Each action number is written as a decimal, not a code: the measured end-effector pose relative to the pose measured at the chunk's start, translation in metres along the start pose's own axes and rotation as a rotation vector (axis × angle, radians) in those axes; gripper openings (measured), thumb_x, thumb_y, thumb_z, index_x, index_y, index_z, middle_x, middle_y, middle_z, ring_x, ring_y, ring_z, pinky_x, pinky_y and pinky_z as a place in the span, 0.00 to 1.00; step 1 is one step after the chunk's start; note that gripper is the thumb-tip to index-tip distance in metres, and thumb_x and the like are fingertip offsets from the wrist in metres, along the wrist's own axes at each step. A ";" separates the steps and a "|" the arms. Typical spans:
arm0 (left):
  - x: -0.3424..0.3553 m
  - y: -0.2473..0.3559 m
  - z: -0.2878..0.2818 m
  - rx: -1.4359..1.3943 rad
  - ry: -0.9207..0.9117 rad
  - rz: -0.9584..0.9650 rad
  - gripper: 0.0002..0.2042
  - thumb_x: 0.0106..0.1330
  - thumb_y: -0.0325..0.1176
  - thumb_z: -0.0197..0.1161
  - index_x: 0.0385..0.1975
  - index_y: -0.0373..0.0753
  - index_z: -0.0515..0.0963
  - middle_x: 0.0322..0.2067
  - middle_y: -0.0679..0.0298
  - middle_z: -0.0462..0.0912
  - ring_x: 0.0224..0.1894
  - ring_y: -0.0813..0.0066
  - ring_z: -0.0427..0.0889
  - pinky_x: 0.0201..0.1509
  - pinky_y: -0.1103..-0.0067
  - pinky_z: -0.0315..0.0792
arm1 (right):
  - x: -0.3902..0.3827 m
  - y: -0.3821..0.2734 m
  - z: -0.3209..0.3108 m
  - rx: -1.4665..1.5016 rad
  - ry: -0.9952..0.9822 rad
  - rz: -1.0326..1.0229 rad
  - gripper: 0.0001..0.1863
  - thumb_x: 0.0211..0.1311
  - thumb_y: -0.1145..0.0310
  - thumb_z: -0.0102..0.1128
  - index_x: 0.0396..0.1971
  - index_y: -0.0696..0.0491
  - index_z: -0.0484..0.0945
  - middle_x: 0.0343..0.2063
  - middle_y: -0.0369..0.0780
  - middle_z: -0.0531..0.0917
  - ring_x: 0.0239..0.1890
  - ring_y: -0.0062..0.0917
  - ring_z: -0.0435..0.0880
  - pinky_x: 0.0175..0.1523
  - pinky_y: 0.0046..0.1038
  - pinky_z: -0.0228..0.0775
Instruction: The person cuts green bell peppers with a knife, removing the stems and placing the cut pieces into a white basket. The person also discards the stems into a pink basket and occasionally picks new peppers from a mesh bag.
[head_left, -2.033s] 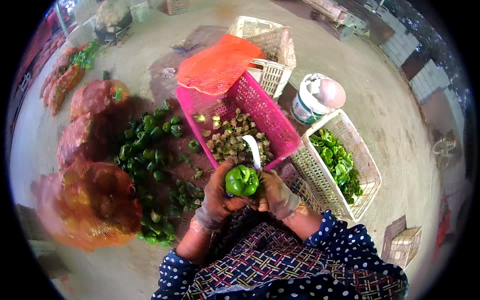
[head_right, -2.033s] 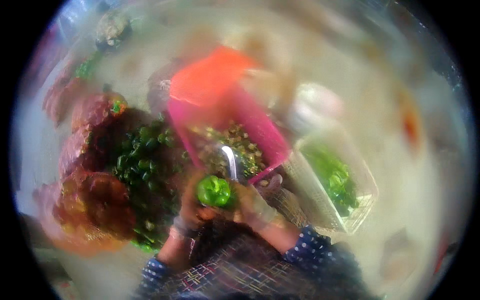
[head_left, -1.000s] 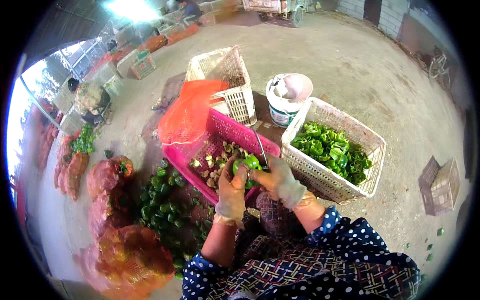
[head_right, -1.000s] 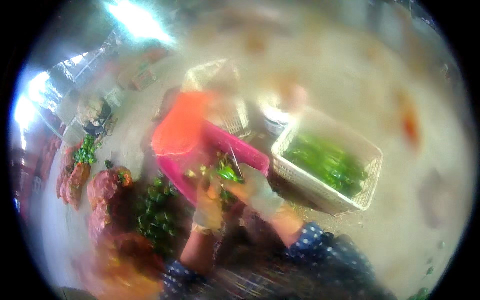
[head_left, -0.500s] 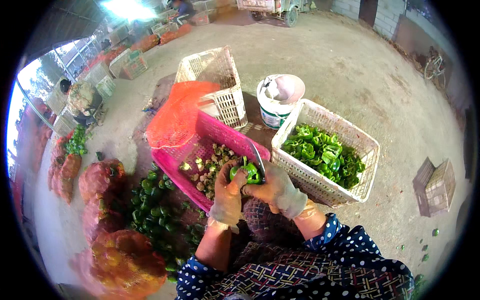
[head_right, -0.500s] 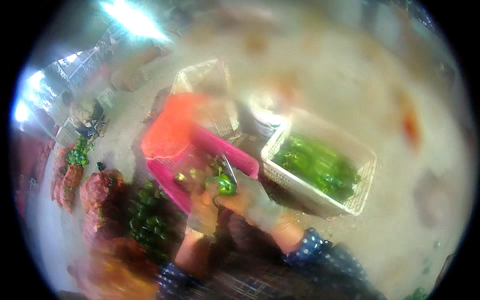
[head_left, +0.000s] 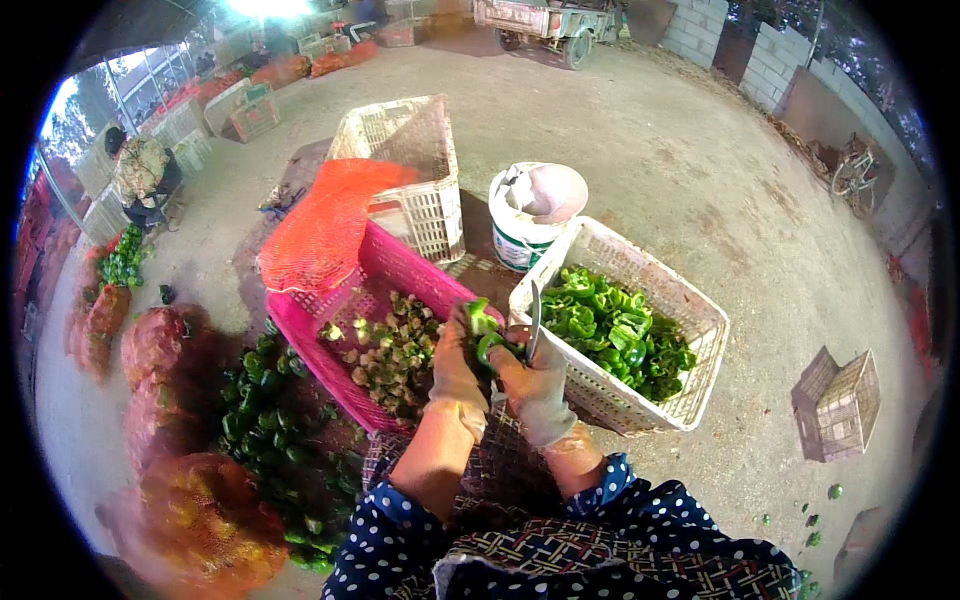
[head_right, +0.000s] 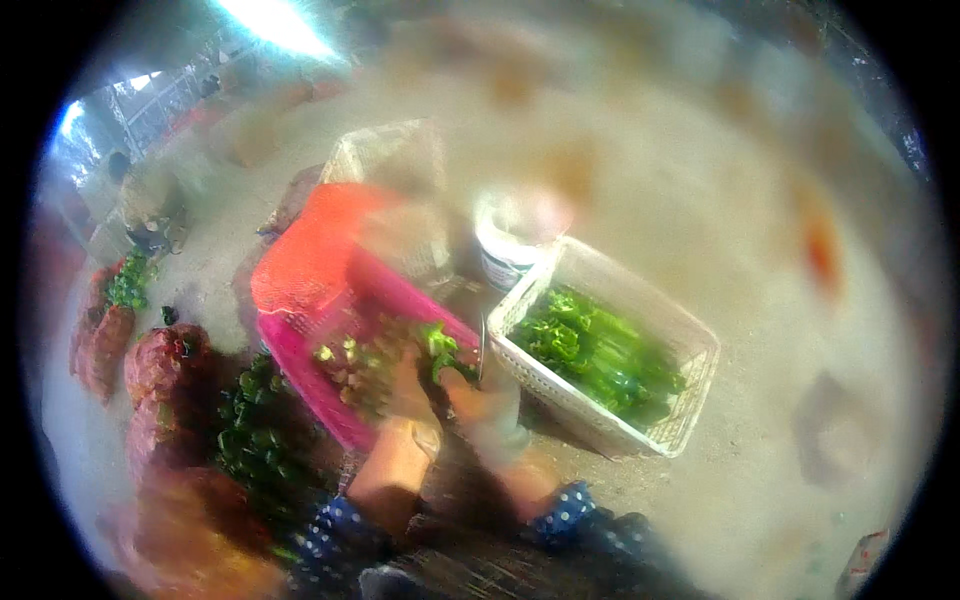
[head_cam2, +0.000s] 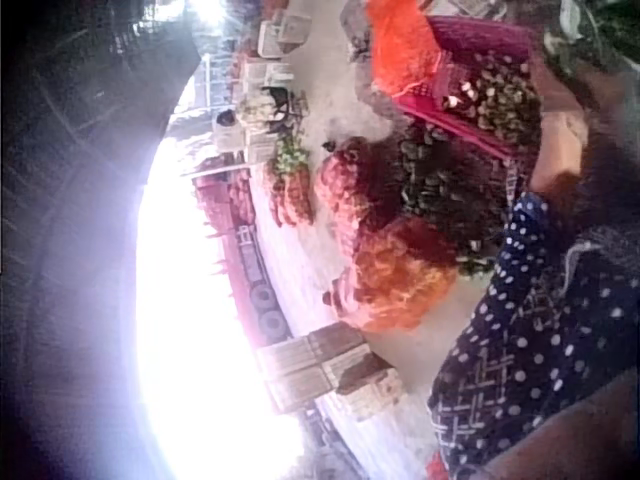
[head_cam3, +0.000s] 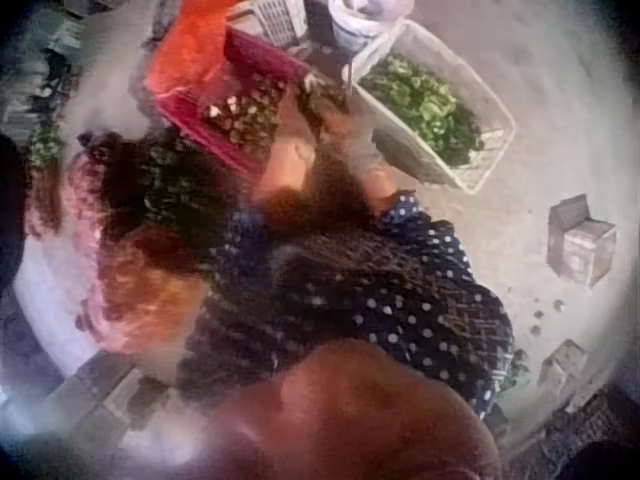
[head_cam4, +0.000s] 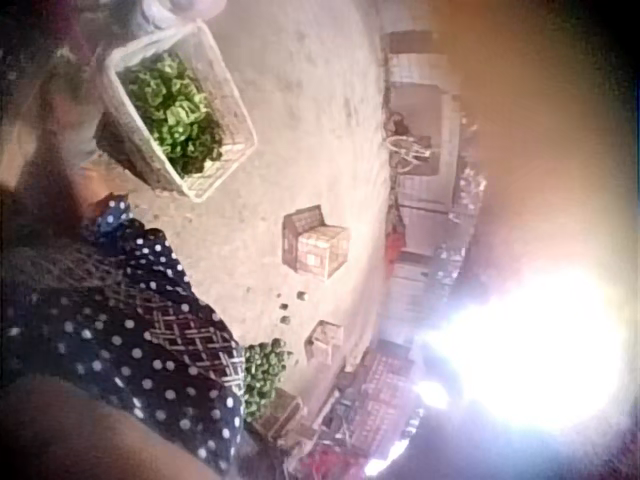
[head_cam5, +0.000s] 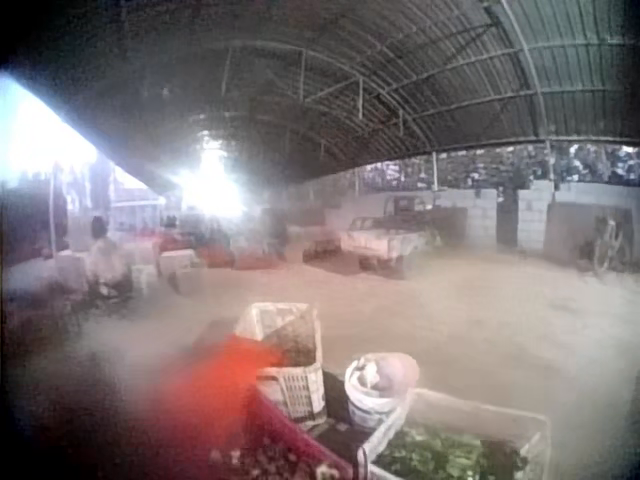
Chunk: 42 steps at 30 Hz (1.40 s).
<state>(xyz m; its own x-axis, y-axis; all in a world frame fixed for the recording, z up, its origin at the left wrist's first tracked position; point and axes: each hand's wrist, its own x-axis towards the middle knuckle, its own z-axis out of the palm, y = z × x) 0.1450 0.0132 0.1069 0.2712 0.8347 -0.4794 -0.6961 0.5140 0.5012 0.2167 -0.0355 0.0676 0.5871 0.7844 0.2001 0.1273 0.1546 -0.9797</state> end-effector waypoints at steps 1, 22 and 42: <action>0.051 -0.015 -0.039 -0.174 -0.174 0.006 0.20 0.65 0.54 0.53 0.37 0.42 0.75 0.29 0.64 0.78 0.29 0.70 0.77 0.33 0.75 0.74 | -0.002 -0.003 -0.001 -0.046 -0.109 0.123 0.21 0.50 0.65 0.64 0.44 0.59 0.76 0.34 0.46 0.82 0.37 0.31 0.80 0.45 0.30 0.71; -0.038 -0.013 -0.059 0.979 -0.382 0.422 0.21 0.69 0.45 0.52 0.53 0.35 0.70 0.43 0.65 0.76 0.46 0.78 0.72 0.54 0.80 0.64 | -0.005 -0.009 -0.034 -0.668 -0.559 -0.206 0.27 0.44 0.63 0.65 0.46 0.58 0.72 0.39 0.52 0.78 0.41 0.46 0.79 0.44 0.38 0.73; -0.060 -0.015 -0.045 0.592 -0.143 0.124 0.17 0.66 0.35 0.58 0.51 0.34 0.71 0.43 0.64 0.78 0.44 0.77 0.76 0.50 0.79 0.70 | -0.004 -0.027 -0.052 0.118 -0.476 0.468 0.13 0.48 0.70 0.62 0.36 0.57 0.78 0.26 0.36 0.79 0.28 0.21 0.76 0.34 0.25 0.69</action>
<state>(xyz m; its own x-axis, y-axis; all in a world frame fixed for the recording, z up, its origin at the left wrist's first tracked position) 0.1088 -0.0531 0.0957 0.3267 0.8923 -0.3115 -0.2527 0.4000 0.8810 0.2524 -0.0739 0.0938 0.1395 0.9596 -0.2444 -0.1584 -0.2220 -0.9621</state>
